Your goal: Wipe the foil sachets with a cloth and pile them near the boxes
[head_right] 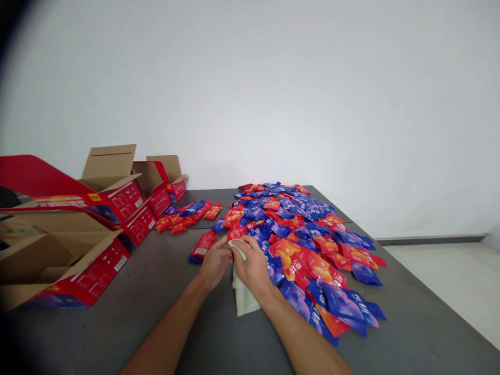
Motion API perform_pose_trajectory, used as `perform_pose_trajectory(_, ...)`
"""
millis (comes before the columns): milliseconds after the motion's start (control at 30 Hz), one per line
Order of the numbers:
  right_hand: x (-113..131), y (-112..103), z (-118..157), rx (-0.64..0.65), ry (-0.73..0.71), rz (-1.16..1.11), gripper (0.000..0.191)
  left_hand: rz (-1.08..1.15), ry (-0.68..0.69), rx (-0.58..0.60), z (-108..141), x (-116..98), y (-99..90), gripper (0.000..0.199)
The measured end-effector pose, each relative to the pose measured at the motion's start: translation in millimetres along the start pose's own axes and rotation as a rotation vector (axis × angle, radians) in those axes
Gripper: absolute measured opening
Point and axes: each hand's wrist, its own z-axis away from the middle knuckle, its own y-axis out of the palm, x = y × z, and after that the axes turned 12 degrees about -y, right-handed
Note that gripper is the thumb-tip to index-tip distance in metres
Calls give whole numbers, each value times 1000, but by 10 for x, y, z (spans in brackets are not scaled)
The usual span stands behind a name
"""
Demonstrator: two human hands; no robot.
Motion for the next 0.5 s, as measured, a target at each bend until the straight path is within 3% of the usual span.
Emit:
perform_pose_trajectory(167, -36, 8, 25, 20, 25, 66, 25, -144, 50, 36, -28, 7, -21, 79)
perform_pose_trajectory(367, -55, -174, -70, -93, 72, 180, 26, -416, 110, 163, -63, 42, -20, 77)
perform_pose_trajectory(500, -84, -233, -90, -125, 96, 213, 27, -452, 111, 192, -51, 51, -1, 75)
